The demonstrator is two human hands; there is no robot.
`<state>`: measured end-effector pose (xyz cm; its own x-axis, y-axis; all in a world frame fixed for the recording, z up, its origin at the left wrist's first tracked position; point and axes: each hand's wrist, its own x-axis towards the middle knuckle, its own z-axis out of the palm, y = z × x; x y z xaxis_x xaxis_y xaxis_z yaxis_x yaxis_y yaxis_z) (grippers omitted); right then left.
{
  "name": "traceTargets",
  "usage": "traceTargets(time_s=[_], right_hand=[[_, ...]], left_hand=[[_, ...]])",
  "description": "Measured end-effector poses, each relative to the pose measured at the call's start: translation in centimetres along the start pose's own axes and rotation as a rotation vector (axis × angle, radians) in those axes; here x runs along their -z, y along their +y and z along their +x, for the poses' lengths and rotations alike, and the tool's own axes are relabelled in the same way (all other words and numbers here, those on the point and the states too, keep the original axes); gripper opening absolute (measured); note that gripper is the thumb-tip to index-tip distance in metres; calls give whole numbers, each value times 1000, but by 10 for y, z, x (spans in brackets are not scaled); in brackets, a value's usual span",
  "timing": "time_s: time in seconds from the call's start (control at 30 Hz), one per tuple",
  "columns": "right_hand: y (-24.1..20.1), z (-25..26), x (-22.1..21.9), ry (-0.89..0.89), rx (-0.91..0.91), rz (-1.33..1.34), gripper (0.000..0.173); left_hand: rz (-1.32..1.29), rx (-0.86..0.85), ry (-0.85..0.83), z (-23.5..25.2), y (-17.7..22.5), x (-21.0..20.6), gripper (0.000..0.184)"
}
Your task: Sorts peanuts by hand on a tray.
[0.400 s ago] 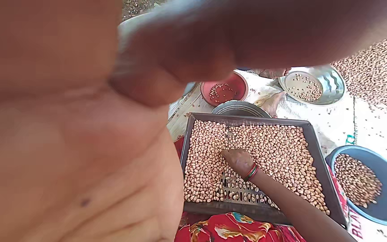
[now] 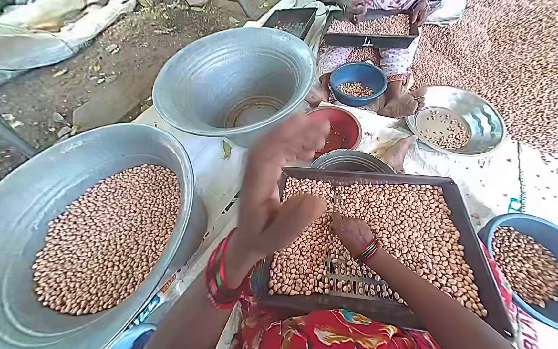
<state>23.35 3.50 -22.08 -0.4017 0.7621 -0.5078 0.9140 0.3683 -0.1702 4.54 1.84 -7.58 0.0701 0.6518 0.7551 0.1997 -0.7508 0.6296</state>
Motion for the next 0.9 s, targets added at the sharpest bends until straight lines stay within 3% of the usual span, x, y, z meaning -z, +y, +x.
traceTargets(time_s=[0.1,0.2,0.3,0.4,0.53,0.67,0.73,0.9], right_hand=[[3,-1,2,-15,-9,73,35],[26,4,17,20,-41,446,36],[54,2,25,205,-94,830,29],[63,-1,31,167,-150,885,27],[45,-3,30,-41,-27,455,35],[15,5,23,-154,-54,106,37],[13,6,21,-159,-30,72,36],[16,8,19,-134,70,52,33]], left_hand=[[419,416,-291,-36,-57,-21,25],[676,846,-885,-37,-90,-42,39],[865,939,-1132,-45,-111,-66,38],[925,924,-1134,-49,-111,-78,34],[942,949,-1160,-48,-110,-82,34],[870,1013,-1110,-48,-112,-74,40],[703,1090,-977,-52,-108,-64,42],[108,1325,-454,-77,-98,-54,35]])
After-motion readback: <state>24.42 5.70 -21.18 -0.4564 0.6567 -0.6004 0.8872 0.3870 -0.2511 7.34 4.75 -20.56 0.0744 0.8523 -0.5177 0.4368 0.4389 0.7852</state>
